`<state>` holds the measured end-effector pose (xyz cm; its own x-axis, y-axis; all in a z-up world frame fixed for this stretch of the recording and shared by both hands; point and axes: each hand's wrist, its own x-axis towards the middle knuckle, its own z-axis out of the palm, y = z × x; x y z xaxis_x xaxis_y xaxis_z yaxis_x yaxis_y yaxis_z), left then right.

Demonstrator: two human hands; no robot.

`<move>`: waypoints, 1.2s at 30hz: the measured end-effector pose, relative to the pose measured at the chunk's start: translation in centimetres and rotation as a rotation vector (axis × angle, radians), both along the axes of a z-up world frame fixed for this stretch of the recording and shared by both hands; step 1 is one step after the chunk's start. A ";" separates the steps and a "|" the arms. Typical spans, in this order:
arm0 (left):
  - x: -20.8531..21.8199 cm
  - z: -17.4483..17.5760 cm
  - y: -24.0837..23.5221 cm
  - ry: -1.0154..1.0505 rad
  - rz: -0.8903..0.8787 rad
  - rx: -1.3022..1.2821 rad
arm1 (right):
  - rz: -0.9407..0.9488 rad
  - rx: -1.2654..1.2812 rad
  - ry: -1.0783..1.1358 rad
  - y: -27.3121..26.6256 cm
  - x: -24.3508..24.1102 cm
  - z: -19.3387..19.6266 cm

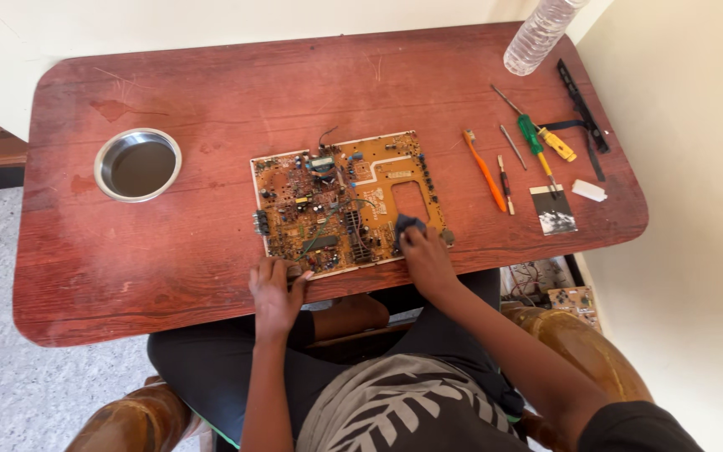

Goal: The person cleans a circuit board on a wooden table using a dark cloth and an orange toothbrush. They wipe and scrub various areas of the board, occasionally flipping it over to clean the other side.

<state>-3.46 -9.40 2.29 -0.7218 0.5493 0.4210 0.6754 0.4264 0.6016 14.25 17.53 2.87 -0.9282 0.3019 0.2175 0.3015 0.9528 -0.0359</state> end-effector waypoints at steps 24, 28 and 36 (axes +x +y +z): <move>0.3 0.5 0.7 0.022 0.029 -0.039 | -0.133 -0.372 0.127 2.5 -6.6 -2.6; 0.5 0.7 1.0 0.014 0.053 -0.072 | 0.056 -0.128 0.011 1.6 -6.4 -4.5; 0.7 0.2 0.9 0.043 0.078 -0.119 | 0.071 0.004 0.160 -0.1 -6.8 -3.8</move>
